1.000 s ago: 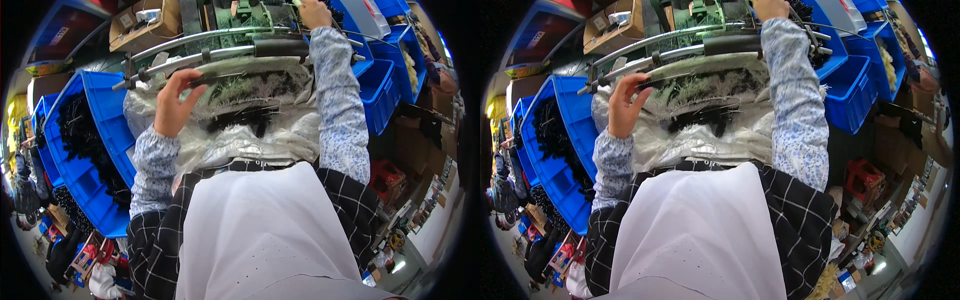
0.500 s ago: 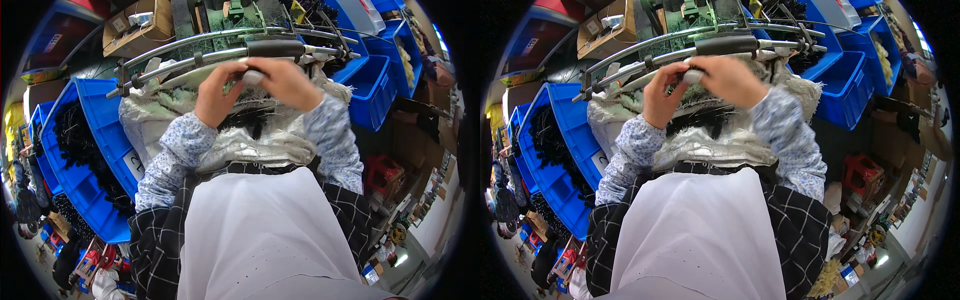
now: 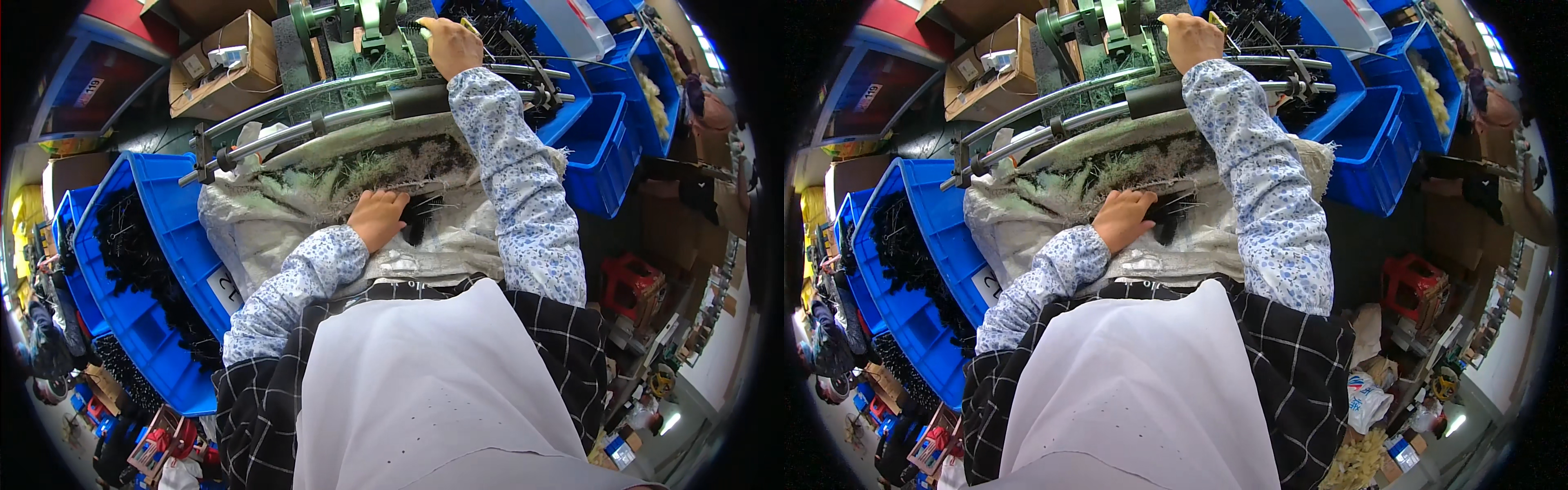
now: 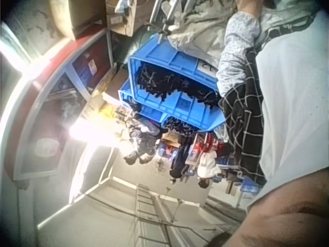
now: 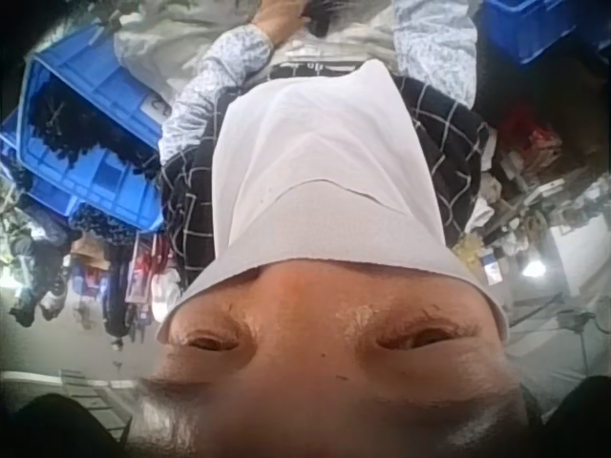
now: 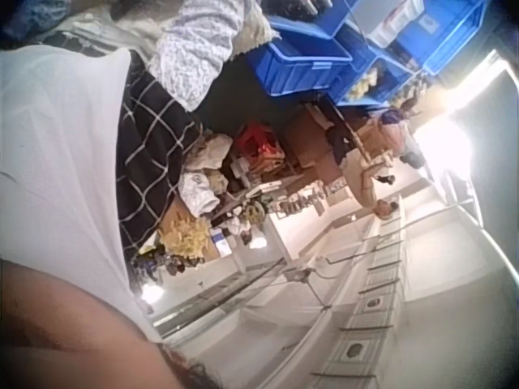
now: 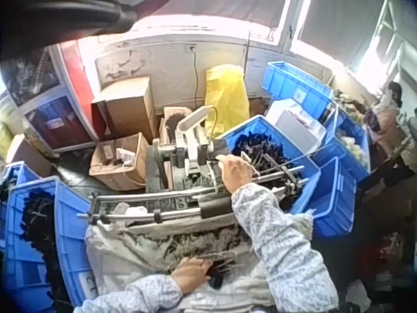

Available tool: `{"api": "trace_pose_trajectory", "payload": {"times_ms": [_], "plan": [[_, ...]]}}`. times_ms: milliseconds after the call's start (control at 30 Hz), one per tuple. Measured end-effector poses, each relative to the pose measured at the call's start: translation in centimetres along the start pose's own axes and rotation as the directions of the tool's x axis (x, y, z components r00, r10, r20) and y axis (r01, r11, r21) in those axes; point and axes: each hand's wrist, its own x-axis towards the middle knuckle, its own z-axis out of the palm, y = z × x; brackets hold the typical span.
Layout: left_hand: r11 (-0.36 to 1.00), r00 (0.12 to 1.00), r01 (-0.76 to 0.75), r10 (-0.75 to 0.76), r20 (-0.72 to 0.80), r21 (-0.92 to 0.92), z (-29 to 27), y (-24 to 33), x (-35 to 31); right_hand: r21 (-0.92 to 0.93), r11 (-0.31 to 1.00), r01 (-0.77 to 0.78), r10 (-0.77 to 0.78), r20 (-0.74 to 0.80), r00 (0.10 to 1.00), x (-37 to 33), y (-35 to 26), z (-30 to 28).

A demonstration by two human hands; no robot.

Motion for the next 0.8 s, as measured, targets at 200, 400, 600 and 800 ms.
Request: {"api": "trace_pose_trajectory", "payload": {"times_ms": [200, 400, 600, 800], "plan": [[0.996, 0.999, 0.009, -0.005, 0.049, -0.094, -0.4, 0.1, -0.2, 0.128, 0.992, 0.012, -0.01, -0.016, 1.0, 0.0, 0.1, 0.0], [0.987, 0.999, -0.053, 0.051, -0.017, -0.151, -2.0, 0.1, -0.3, -0.01, 0.991, 0.136, -0.136, -0.011, 0.991, 1.2, 1.0, 1.2], [0.977, 0.983, -0.137, 0.114, -0.142, -0.163, -4.3, -0.9, -1.7, -0.29, 0.956, -0.036, 0.044, 0.023, 0.999, 0.1, 0.9, -0.8], [0.83, 0.988, -0.124, 0.051, -0.147, -0.545, -6.0, -0.9, -3.2, 0.007, 1.0, -0.017, 0.018, -0.069, 0.997, -0.9, 1.6, 0.9]]}}
